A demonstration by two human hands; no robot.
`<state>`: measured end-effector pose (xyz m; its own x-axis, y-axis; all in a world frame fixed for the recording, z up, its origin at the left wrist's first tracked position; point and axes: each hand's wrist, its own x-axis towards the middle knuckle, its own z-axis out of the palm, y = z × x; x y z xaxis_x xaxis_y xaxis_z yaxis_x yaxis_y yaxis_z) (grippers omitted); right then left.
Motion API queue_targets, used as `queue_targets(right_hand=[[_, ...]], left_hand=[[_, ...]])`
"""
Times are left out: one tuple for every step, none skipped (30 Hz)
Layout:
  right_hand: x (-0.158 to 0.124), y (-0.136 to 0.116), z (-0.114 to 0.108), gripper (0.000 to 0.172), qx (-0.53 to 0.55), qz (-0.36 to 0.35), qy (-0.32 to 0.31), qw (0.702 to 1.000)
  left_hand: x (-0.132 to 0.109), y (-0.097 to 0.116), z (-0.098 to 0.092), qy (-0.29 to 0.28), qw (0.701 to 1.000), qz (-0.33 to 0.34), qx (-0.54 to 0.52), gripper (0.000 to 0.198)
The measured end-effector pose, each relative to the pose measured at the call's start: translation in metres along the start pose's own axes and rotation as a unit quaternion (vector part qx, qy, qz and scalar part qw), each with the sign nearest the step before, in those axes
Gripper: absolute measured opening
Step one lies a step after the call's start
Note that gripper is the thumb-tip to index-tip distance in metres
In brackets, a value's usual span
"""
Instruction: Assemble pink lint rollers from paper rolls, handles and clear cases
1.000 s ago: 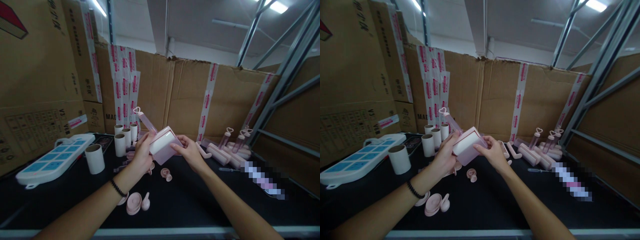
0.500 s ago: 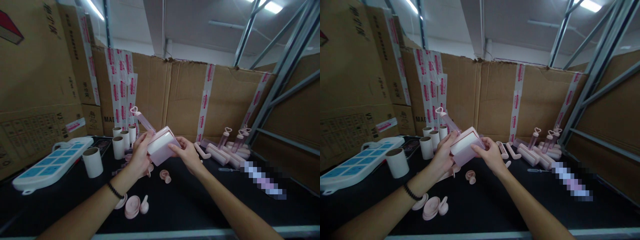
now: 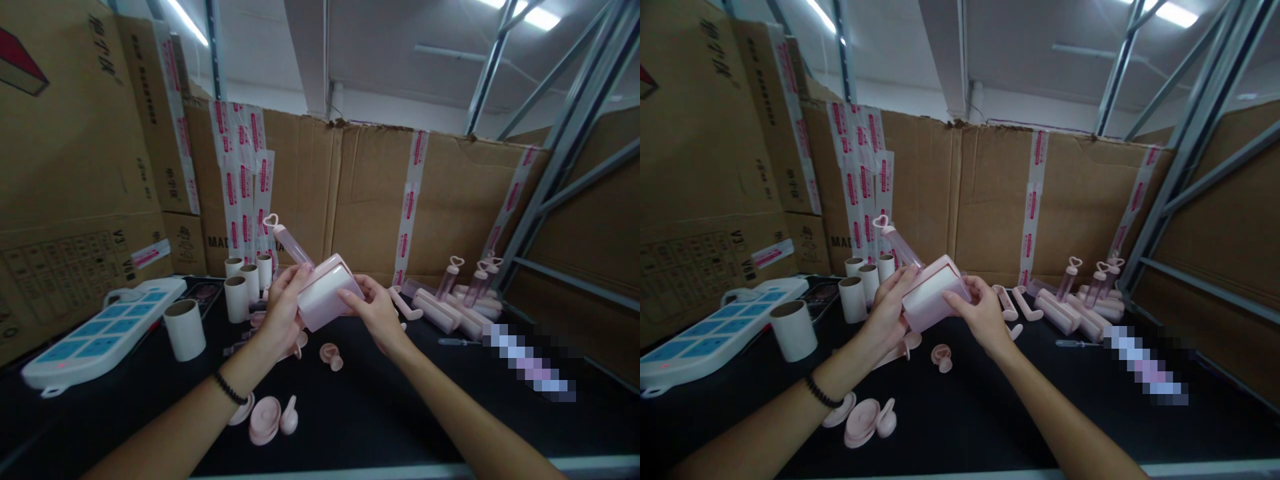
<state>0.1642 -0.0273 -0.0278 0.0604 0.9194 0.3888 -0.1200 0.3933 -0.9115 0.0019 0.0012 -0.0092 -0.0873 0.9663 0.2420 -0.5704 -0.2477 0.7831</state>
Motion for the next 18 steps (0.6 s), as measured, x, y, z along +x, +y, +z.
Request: queue_targets(right_hand=[[0.0001,0.0007,-0.0002,0.051,-0.001,-0.004,-0.001,1.000],[0.0003,0.0015,-0.0004,0.051,-0.003,-0.009,-0.004,1.000],[0.0005,0.0024,-0.0006,0.050,-0.006,-0.014,-0.007,1.000],[0.0008,0.0032,-0.0008,0.050,-0.009,-0.019,-0.008,1.000],[0.0011,0.0039,-0.0010,0.050,-0.012,-0.023,-0.010,1.000],[0.0014,0.0045,-0.0012,0.050,-0.014,-0.028,-0.010,0.999],[0.0017,0.0050,-0.0014,0.050,-0.015,-0.032,-0.011,0.999],[0.0018,0.0053,-0.0016,0.050,-0.017,-0.036,-0.013,0.999],[0.0019,0.0054,-0.0016,0.049,-0.019,-0.041,-0.014,0.999],[0.0018,0.0053,-0.0016,0.049,-0.022,-0.045,-0.014,0.999],[0.0016,0.0050,-0.0015,0.048,-0.026,-0.049,-0.013,0.998],[0.0013,0.0044,-0.0012,0.048,-0.031,-0.050,-0.012,0.998],[0.0009,0.0036,-0.0008,0.048,-0.034,-0.050,-0.010,0.998],[0.0005,0.0027,-0.0003,0.049,-0.036,-0.049,-0.007,0.998],[0.0001,0.0017,0.0002,0.049,-0.035,-0.046,-0.005,0.998],[-0.0002,0.0007,0.0008,0.049,-0.033,-0.042,-0.003,0.999],[-0.0004,-0.0001,0.0013,0.049,-0.030,-0.038,-0.001,0.999],[-0.0005,-0.0008,0.0017,0.049,-0.027,-0.035,0.001,0.999]], left_hand=[[0.0002,-0.0003,0.0000,0.002,1.000,0.004,0.001,0.044],[0.0005,-0.0005,0.0000,0.003,1.000,0.007,0.002,0.043],[0.0006,-0.0007,0.0000,0.004,1.000,0.008,0.003,0.043],[0.0008,-0.0008,0.0001,0.004,1.000,0.008,0.005,0.043],[0.0008,-0.0008,0.0001,0.004,1.000,0.008,0.006,0.043],[0.0009,-0.0008,0.0001,0.004,1.000,0.008,0.006,0.043],[0.0008,-0.0008,0.0001,0.003,1.000,0.008,0.005,0.043],[0.0008,-0.0008,0.0001,0.002,1.000,0.009,0.005,0.043],[0.0009,-0.0009,0.0000,0.001,1.000,0.011,0.005,0.044],[0.0010,-0.0010,-0.0002,0.000,1.000,0.011,0.005,0.044],[0.0013,-0.0012,-0.0005,-0.002,1.000,0.011,0.005,0.045],[0.0015,-0.0014,-0.0007,-0.003,1.000,0.011,0.005,0.045],[0.0019,-0.0016,-0.0010,-0.003,1.000,0.011,0.005,0.045],[0.0022,-0.0017,-0.0012,-0.004,1.000,0.012,0.005,0.045],[0.0024,-0.0017,-0.0014,-0.005,1.000,0.012,0.005,0.045],[0.0024,-0.0015,-0.0014,-0.008,1.000,0.011,0.005,0.045],[0.0023,-0.0013,-0.0013,-0.012,1.000,0.010,0.005,0.045],[0.0019,-0.0009,-0.0010,-0.016,1.000,0.010,0.006,0.045]])
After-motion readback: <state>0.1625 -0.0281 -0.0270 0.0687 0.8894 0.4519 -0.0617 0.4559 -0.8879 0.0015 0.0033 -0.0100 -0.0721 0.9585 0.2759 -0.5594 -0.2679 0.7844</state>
